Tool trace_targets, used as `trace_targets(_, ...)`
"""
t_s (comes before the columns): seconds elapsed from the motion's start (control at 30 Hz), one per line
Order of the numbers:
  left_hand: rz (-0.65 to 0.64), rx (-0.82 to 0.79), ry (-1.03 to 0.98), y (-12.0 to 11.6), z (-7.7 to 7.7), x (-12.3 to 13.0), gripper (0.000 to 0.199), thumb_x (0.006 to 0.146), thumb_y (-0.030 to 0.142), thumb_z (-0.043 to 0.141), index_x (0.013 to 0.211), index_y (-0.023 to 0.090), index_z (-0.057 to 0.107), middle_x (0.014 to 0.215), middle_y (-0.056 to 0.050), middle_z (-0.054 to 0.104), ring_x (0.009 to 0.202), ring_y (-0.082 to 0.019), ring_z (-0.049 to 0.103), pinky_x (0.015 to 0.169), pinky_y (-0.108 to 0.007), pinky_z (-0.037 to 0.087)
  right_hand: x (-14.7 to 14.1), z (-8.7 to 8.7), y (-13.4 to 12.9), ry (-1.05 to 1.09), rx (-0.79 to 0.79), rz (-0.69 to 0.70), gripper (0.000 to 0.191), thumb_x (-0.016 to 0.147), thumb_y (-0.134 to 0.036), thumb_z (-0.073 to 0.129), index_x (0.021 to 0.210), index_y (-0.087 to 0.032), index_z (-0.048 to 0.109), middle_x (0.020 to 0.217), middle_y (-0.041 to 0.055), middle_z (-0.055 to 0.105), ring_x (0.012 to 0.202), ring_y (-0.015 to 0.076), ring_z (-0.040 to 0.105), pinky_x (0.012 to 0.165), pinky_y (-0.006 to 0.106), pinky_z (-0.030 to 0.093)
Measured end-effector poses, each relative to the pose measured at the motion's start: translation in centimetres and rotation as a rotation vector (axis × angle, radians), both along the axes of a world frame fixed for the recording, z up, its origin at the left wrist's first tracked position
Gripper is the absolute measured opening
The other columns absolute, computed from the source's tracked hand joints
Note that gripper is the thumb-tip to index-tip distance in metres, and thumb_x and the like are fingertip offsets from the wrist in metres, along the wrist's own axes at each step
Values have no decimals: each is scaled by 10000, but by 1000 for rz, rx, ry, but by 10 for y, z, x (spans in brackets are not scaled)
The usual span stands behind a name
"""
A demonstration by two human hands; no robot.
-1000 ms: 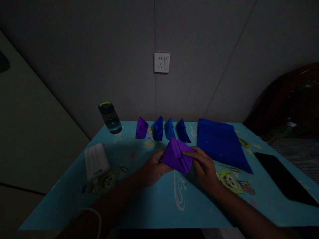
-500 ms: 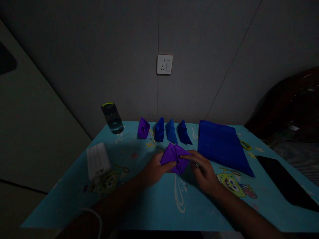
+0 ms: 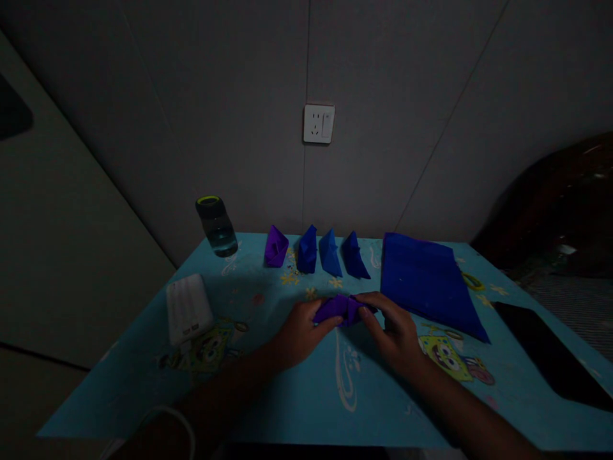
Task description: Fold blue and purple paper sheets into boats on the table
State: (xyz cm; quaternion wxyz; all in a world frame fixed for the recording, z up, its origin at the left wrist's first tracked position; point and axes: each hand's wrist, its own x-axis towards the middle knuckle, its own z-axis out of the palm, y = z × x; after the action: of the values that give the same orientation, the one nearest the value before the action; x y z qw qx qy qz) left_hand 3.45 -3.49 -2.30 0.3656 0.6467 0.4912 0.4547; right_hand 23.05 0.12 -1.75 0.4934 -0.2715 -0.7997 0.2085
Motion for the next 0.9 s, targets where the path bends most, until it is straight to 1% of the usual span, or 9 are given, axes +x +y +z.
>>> trace_targets(0.07,-2,36,21,0,-1,0,219,857,308,672,1027,178,713,956,-40,759,845,-218,689,813,-329,540,0,2,0,5,15,11,212,931,-197,596,1119,-255,672,973,64,742,860,207,701,756,331,568)
trace_targets(0.17,-29,133,54,0,-2,0,202,887,263,634,1062,191,708,1056,-57,758,959,-228,698,905,-339,521,-1,5,-1,10,36,48,256,907,-194,632,1150,-263,671,966,64,747,854,216,702,744,344,572)
trace_targets(0.27,-42,173,92,0,-4,0,199,909,254,600,1077,201,693,1082,-58,752,979,-220,698,923,-333,514,-1,8,-2,4,47,84,223,909,-190,623,1107,-259,697,949,72,754,864,234,701,748,370,569)
trace_targets(0.33,-50,152,143,-2,-4,0,209,908,280,603,1089,201,671,1043,-57,749,931,-215,700,877,-320,523,-2,9,-2,-15,34,66,185,914,-183,612,1054,-248,714,899,67,751,823,224,694,724,356,557)
trace_targets(0.47,-42,57,309,-7,-6,0,232,910,370,571,1060,199,618,860,-38,702,757,-205,669,682,-288,509,-3,9,-2,-90,-47,27,84,908,-221,616,906,-208,699,761,28,700,678,172,652,629,281,514)
trace_targets(0.57,-43,49,392,-10,-7,0,211,925,397,532,1034,226,589,819,-14,658,735,-198,639,659,-283,475,-5,7,-2,-163,-163,46,133,899,-301,622,822,-195,647,698,-3,659,614,149,616,577,248,479)
trace_targets(0.67,-53,35,345,-9,-8,1,193,928,396,529,1037,241,569,777,11,622,704,-184,624,653,-277,455,-7,4,-2,-237,-254,68,229,917,-378,597,780,-195,613,640,-31,605,559,128,559,521,228,429)
trace_targets(0.73,-57,16,287,-9,-8,2,188,931,394,524,1036,242,557,767,14,617,705,-185,625,656,-281,454,-8,3,-3,-252,-292,50,272,945,-393,548,763,-196,594,604,-43,569,518,115,518,488,222,395)
trace_targets(0.9,-32,18,250,-10,-5,4,231,923,402,525,1089,241,533,886,-22,651,836,-218,636,754,-319,467,-9,4,-5,-219,-264,-56,317,940,-411,520,708,-199,558,539,-50,518,470,112,489,470,229,364)
